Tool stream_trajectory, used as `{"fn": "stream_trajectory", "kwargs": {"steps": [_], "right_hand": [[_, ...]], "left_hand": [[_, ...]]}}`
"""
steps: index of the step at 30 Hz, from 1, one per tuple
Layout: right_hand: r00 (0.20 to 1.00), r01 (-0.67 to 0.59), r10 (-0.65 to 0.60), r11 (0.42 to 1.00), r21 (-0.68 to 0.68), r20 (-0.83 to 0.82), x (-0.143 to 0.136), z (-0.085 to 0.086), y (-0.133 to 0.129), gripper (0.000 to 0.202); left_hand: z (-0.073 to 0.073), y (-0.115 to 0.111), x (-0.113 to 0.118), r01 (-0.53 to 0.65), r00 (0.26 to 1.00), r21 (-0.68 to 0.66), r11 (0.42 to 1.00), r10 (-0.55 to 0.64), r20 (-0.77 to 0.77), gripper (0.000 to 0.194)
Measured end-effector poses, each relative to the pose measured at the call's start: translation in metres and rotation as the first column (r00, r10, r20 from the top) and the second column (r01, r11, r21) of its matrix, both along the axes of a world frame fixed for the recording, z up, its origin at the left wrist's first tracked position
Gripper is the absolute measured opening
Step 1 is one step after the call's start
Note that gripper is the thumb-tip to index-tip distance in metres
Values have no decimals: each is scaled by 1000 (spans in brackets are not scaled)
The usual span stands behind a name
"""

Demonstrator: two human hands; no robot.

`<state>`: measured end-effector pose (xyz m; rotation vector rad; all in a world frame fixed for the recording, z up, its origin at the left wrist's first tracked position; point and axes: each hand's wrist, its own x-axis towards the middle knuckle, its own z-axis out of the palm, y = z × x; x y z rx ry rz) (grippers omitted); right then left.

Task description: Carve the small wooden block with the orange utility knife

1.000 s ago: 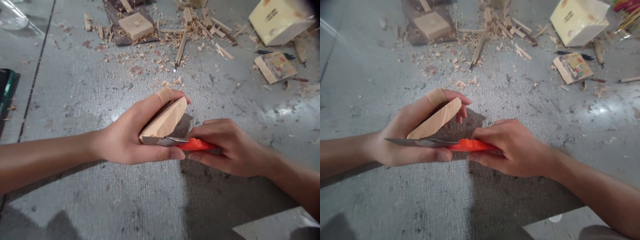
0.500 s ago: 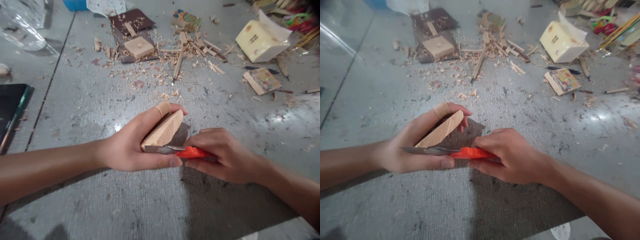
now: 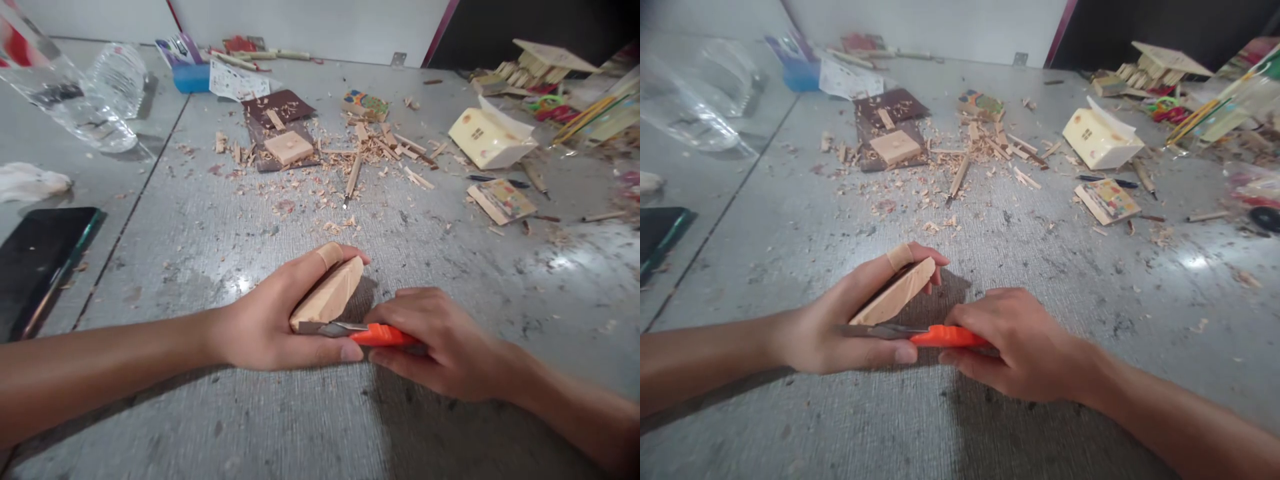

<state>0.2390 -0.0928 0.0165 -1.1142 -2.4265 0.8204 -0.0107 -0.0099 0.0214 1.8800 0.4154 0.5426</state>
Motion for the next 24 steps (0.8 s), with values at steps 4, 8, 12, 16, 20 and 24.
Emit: {"fn": "stream_trajectory", "kwargs": {"steps": [4,8,12,16,20,24], "right_hand": [[1000,0,0,1000,29,-1,0,-1,-1,23],[1000,5,-5,998,56,9,-1,0,-2,27],[1000,-5,4,998,61,9,-1,0,-2,28],[1000,-2,2,998,59,8,-1,0,-2,26],[1000,-2,2,999,49,9,-1,0,-1,27],[1000,-3,2,999,43,14,-1,0,0,27]], "left_hand": [[0,0,0,3,1000,-18,1000,-3,2,71],[-1,0,0,2,1000,-25,1000,-2,3,70],[-1,0,0,7,1000,-32,999,-6,19,70],[0,0,0,7,1000,-26,1000,-6,24,71],[1,0,1,11,1000,-11,1000,-10,25,70],[0,0,0,-3,1000,6,1000,3,11,70]]}}
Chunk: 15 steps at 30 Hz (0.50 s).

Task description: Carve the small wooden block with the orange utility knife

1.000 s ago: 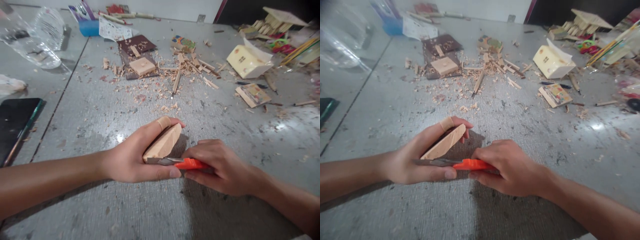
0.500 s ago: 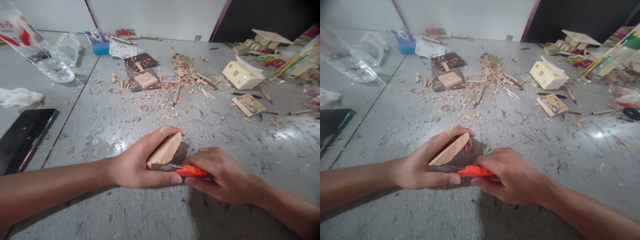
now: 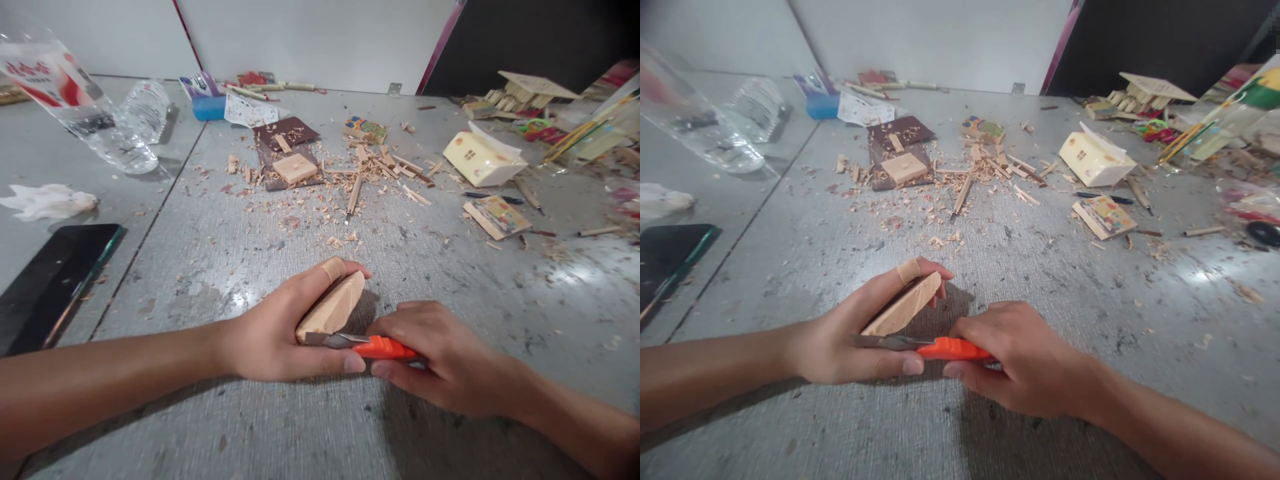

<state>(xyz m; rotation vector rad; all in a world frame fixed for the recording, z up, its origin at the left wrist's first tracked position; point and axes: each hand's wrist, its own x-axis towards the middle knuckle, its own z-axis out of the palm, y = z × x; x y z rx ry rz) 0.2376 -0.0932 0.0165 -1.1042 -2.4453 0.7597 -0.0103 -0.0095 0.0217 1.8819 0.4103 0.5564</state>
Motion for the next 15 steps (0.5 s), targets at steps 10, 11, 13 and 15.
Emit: {"fn": "stream_trajectory", "kwargs": {"steps": [10,11,13,15], "right_hand": [[1000,-5,5,1000,0,-5,1,0,-1,27],[1000,-5,5,1000,-1,-6,1,0,-1,27],[1000,-4,4,1000,-4,-5,0,-1,-1,28],[1000,-5,5,1000,-1,-2,0,-1,-1,30]], "left_hand": [[0,0,-1,7,1000,-11,1000,-7,-2,70],[0,0,0,6,1000,-11,1000,-6,-4,70],[0,1,0,8,1000,-12,1000,-8,-4,71],[0,1,0,11,1000,-18,1000,-11,-1,71]]}}
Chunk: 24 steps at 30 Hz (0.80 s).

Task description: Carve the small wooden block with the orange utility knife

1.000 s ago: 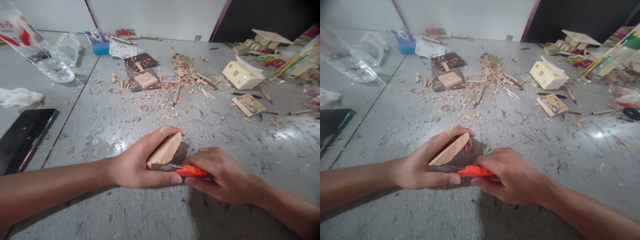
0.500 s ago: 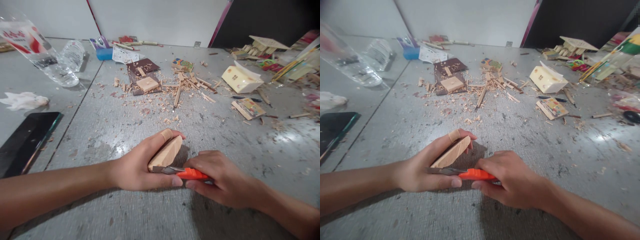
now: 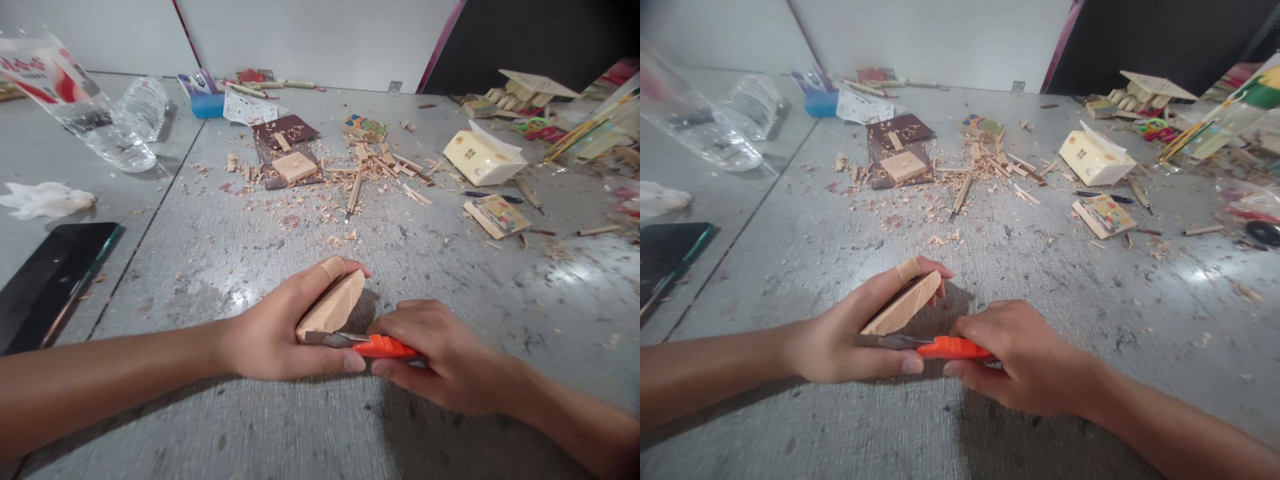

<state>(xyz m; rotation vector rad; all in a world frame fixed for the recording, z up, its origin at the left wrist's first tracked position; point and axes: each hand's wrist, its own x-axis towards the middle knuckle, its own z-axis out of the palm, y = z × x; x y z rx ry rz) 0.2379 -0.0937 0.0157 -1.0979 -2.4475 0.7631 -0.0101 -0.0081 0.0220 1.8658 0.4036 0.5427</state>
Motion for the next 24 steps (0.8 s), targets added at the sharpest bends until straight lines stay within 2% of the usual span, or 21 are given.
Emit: {"fn": "stream_trajectory", "kwargs": {"steps": [24], "right_hand": [[999,24,-22,999,-29,39,2,1,-1,33]], "left_hand": [[-1,-2,-1,0,1000,16,1000,0,2,71]]}}
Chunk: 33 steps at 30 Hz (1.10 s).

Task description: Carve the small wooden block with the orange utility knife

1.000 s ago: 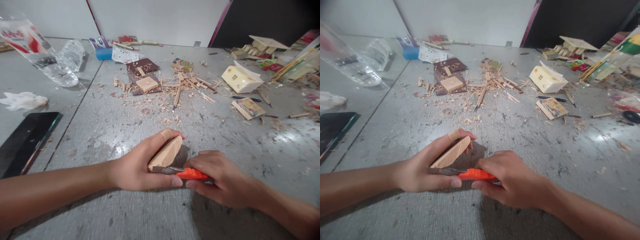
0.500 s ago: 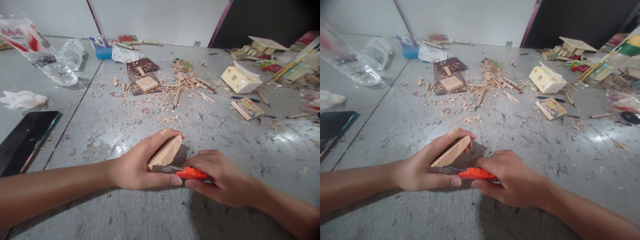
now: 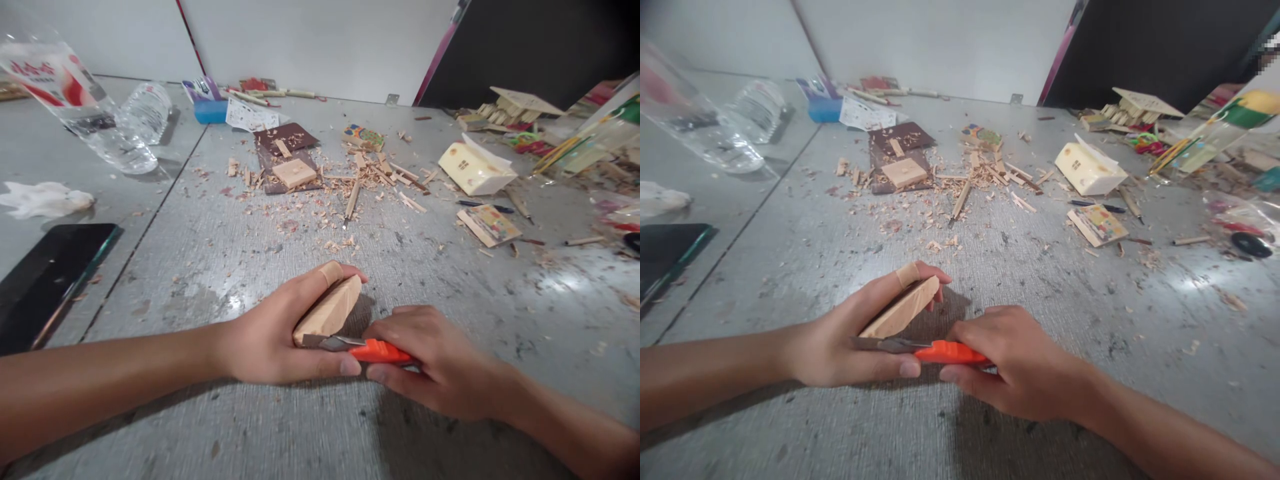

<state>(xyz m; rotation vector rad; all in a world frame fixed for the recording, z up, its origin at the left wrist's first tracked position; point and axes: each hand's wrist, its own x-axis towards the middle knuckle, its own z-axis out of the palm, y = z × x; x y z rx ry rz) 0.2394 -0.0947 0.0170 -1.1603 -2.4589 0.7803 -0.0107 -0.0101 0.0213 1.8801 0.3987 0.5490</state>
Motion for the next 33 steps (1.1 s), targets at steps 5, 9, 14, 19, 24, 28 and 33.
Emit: {"fn": "stream_trajectory", "kwargs": {"steps": [5,9,14,19,24,28,33], "right_hand": [[1000,-3,3,1000,7,-6,0,-1,-1,33],[1000,-1,1,1000,13,-3,0,0,1,34],[999,-20,21,999,24,-27,-2,1,3,34],[999,-28,29,999,39,-32,-3,3,4,34],[999,-23,25,999,49,-29,-2,4,3,36],[1000,-18,19,999,26,-23,-2,4,3,32],[999,-27,27,1000,2,-24,-1,5,4,26]], "left_hand": [[-1,0,0,2,1000,4,1000,-2,5,71],[-1,0,0,2,1000,42,999,-2,2,69],[-1,1,0,-1,1000,41,999,1,15,68],[-1,0,0,6,1000,34,999,-7,17,69],[-2,0,-1,1,1000,36,999,-1,-4,68],[-1,0,-1,6,1000,29,1000,-5,-14,67],[0,0,-1,-4,1000,43,999,4,-7,65]]}}
